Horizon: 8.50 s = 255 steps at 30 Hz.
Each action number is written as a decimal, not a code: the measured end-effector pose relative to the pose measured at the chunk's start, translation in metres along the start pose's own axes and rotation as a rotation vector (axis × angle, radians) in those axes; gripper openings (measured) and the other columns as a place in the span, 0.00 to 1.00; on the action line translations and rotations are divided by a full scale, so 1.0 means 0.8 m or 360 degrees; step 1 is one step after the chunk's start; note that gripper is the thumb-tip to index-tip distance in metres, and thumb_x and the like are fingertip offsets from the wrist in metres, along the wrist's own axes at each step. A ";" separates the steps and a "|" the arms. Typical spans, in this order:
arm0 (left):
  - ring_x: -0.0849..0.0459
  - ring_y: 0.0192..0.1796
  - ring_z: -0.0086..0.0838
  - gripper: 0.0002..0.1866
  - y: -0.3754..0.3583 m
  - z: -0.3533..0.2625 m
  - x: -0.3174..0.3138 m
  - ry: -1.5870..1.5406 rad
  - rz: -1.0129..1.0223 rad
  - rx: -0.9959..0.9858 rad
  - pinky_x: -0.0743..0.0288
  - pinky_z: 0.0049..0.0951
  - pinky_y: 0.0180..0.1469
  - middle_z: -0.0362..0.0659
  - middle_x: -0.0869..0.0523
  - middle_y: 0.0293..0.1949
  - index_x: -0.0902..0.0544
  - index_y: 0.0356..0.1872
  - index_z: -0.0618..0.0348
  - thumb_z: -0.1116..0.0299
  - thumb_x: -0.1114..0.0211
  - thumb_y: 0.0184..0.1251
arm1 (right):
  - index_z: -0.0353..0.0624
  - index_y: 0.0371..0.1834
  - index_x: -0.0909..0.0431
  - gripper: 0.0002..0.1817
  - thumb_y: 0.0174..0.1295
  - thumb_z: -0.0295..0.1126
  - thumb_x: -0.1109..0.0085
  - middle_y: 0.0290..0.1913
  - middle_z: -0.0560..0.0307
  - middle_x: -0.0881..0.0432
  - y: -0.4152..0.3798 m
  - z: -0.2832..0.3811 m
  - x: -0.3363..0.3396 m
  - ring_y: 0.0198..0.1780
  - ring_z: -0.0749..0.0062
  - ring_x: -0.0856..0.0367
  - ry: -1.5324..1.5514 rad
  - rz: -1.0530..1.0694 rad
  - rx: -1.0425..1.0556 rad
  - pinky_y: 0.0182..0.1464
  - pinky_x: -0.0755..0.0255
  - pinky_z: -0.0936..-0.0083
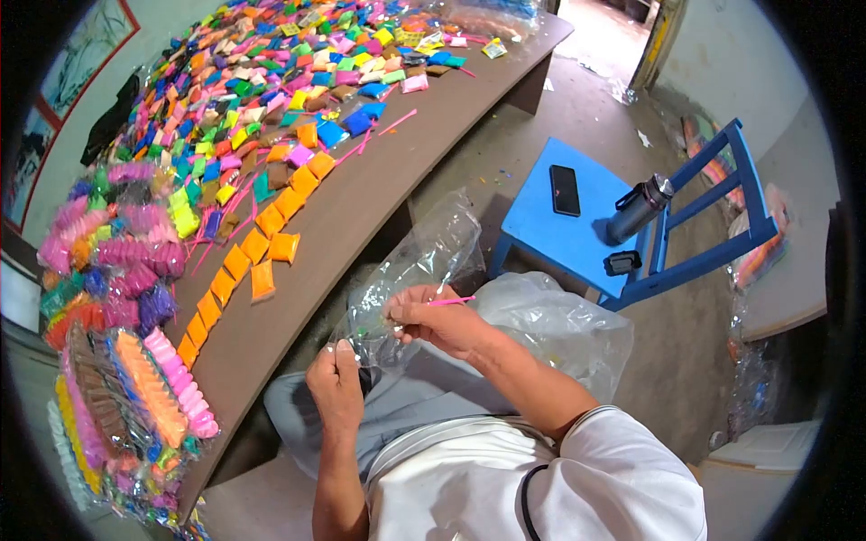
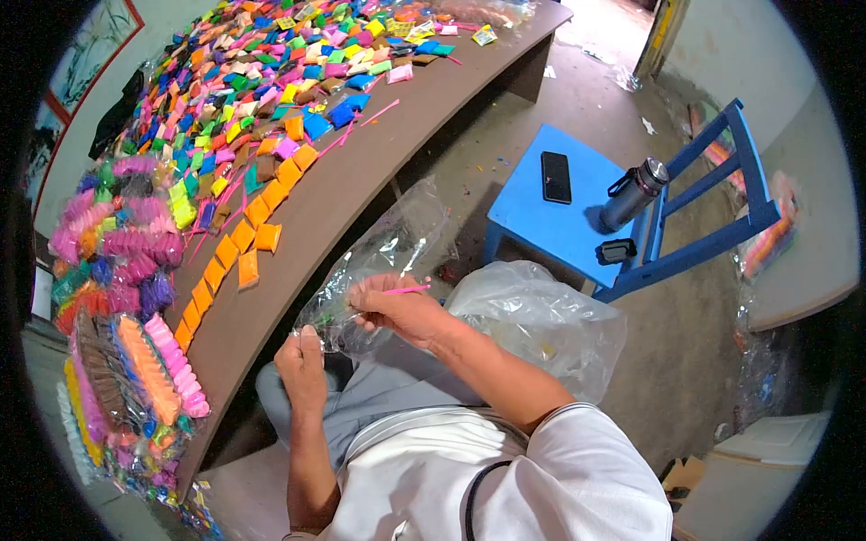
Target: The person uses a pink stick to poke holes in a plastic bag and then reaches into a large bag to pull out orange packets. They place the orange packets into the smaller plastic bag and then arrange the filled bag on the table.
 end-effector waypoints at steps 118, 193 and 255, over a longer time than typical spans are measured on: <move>0.31 0.21 0.40 0.17 0.032 0.013 -0.022 0.0056 0.0179 -0.0072 0.36 0.38 0.27 0.52 0.30 0.19 0.29 0.21 0.69 0.70 0.40 0.69 | 0.34 0.34 0.21 0.05 0.61 0.26 0.41 0.31 0.58 0.22 0.042 -0.037 0.003 0.32 0.75 0.26 -0.0369 -0.0214 0.0107 0.34 0.31 0.76; 0.22 0.37 0.51 0.13 0.092 -0.033 -0.067 0.0366 -0.0033 -0.0292 0.30 0.46 0.43 0.53 0.17 0.32 0.19 0.33 0.63 0.63 0.43 0.72 | 0.38 0.43 0.21 0.10 0.63 0.22 0.51 0.39 0.48 0.17 -0.109 0.090 -0.068 0.36 0.60 0.18 -0.2785 -0.0497 0.0729 0.43 0.22 0.65; 0.21 0.37 0.27 0.14 0.054 0.001 -0.056 -0.1320 0.0679 0.0580 0.33 0.26 0.43 0.45 0.16 0.39 0.19 0.42 0.65 0.63 0.45 0.70 | 0.39 0.33 0.19 0.13 0.56 0.34 0.25 0.28 0.65 0.22 0.008 0.005 0.083 0.31 0.84 0.27 -0.0937 -0.0656 0.0236 0.33 0.32 0.81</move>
Point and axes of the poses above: each hand's wrist, its own y-axis towards the middle knuckle, its own x-axis out of the back of the hand, z = x × y, the point moved 5 cm from there along y, towards the middle knuckle
